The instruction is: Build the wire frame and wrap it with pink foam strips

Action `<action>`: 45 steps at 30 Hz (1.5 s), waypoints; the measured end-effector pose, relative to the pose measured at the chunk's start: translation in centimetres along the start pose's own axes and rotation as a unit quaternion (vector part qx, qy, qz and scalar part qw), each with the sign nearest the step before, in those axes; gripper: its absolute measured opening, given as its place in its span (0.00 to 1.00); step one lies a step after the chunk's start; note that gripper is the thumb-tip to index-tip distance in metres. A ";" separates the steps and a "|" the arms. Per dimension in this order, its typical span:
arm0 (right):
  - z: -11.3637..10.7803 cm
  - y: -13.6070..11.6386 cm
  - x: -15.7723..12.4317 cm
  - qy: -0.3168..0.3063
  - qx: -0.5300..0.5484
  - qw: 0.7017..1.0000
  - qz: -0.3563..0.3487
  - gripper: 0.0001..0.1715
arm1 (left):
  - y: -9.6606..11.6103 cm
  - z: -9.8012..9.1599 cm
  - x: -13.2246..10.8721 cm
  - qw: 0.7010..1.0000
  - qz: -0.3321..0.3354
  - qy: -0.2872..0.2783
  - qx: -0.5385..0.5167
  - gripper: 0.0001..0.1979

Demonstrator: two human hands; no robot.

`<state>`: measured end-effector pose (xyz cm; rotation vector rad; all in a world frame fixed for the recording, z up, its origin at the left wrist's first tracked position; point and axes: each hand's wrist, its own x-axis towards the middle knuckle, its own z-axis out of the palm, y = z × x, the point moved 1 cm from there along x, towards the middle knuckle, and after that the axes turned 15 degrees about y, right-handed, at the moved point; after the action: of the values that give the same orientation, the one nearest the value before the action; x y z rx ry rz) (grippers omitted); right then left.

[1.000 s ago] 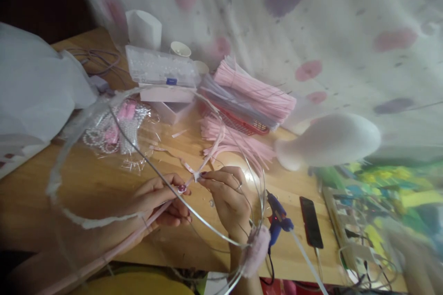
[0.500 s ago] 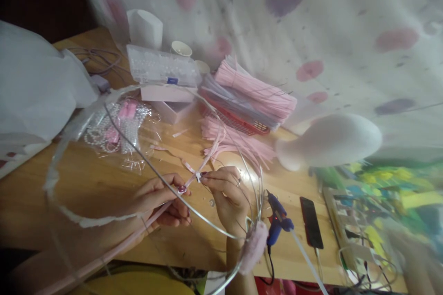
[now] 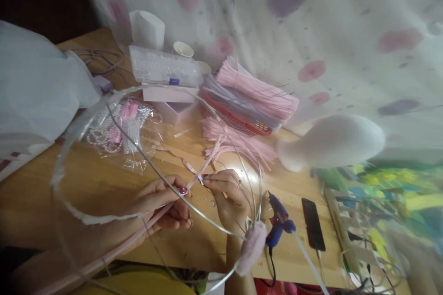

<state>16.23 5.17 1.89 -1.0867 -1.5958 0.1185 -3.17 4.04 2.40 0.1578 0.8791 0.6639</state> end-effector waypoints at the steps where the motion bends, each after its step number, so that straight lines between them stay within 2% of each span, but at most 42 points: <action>1: 0.0 0.1 0.0 0.002 0.000 1.000 0.004 0.08 | 0.3 0.0 -0.1 1.000 -0.008 -0.006 0.009 0.10; 5: 0.0 0.4 -0.3 0.004 0.002 1.000 0.025 0.07 | 1.1 0.0 -0.9 1.000 -0.008 -0.015 0.011 0.09; 10: 0.1 0.5 -0.6 -0.004 -0.005 0.997 0.071 0.06 | 0.9 0.0 -0.7 1.000 0.003 -0.023 0.008 0.10; 13: 0.3 0.2 -0.8 -0.025 -0.013 0.993 0.112 0.05 | 0.6 0.0 -0.2 0.999 0.025 -0.037 0.002 0.12; 17: 0.2 -0.1 -1.4 -0.054 -0.051 0.980 0.184 0.03 | 0.8 0.0 -0.1 0.998 0.047 -0.022 0.016 0.13; 20: -0.6 0.0 -2.1 -0.060 -0.080 0.968 0.232 0.07 | 1.2 0.2 -0.5 0.998 0.044 -0.023 0.026 0.15; 25: -2.2 0.5 -2.9 -0.060 -0.110 0.949 0.289 0.12 | 2.1 0.4 -1.7 0.998 0.042 -0.015 0.044 0.11; 30: -2.6 0.3 -3.1 -0.060 -0.120 0.931 0.340 0.16 | 2.3 1.0 -2.0 0.997 0.042 -0.021 0.063 0.10; 36: -1.8 0.7 -3.6 -0.061 -0.127 0.917 0.374 0.20 | 1.8 1.6 -2.0 0.996 0.050 -0.022 0.076 0.10; 40: -1.7 0.9 -3.7 -0.058 -0.135 0.911 0.386 0.27 | 1.8 2.1 -2.2 0.994 0.067 -0.016 0.086 0.11; 45: -2.6 0.2 -2.1 -0.021 -0.116 0.923 0.366 0.33 | 2.9 3.8 -2.7 0.985 0.113 -0.008 0.132 0.11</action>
<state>18.33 2.68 1.19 -1.8419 -1.1823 0.4607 -2.89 5.23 7.78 0.5067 0.9388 0.7540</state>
